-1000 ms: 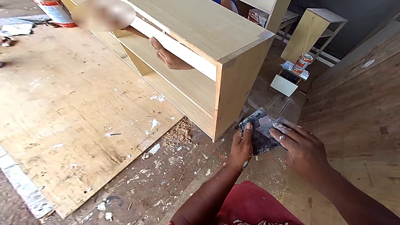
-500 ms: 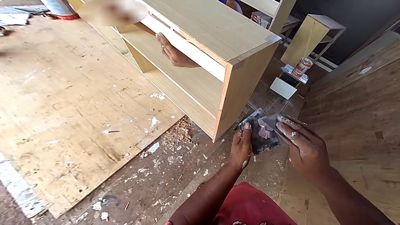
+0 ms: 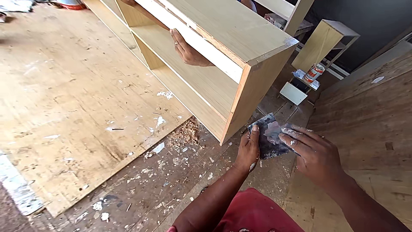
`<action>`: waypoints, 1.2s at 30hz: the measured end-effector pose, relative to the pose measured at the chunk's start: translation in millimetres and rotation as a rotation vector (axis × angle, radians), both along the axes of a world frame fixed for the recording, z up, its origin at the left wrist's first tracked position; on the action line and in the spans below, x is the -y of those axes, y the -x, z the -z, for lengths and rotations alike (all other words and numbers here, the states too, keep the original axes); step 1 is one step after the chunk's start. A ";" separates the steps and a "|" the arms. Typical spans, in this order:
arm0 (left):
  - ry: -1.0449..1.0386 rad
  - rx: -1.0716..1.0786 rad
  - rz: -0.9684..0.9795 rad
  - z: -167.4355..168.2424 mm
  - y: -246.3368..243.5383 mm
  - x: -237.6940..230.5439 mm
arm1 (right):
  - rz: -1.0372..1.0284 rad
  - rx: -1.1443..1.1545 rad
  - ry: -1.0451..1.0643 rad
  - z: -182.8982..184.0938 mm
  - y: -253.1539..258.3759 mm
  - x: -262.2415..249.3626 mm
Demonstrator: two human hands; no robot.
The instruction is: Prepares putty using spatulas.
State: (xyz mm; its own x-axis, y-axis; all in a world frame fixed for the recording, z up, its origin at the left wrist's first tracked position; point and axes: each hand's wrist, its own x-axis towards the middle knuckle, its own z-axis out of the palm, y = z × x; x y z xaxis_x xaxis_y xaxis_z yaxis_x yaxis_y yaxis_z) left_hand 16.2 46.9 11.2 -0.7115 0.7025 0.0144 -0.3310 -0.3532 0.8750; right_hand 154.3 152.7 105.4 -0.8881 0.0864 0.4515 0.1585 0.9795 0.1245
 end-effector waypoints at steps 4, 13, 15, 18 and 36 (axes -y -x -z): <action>0.007 -0.004 -0.008 -2.9 1.3 0.4 | 0.005 0.064 -0.019 10.7 4.0 -3.6; 0.017 -0.003 -0.092 3.0 9.4 1.2 | -0.085 0.033 0.032 24.4 -8.1 2.5; -0.001 0.011 -0.094 4.5 10.9 1.1 | -0.143 -0.056 0.266 13.6 -9.2 1.2; -0.091 0.092 -0.066 0.5 8.1 0.9 | -0.184 -0.346 0.781 8.1 -6.5 -4.8; -0.220 -0.120 0.012 -7.1 4.2 17.1 | 0.069 -0.176 1.029 16.8 -14.2 -25.7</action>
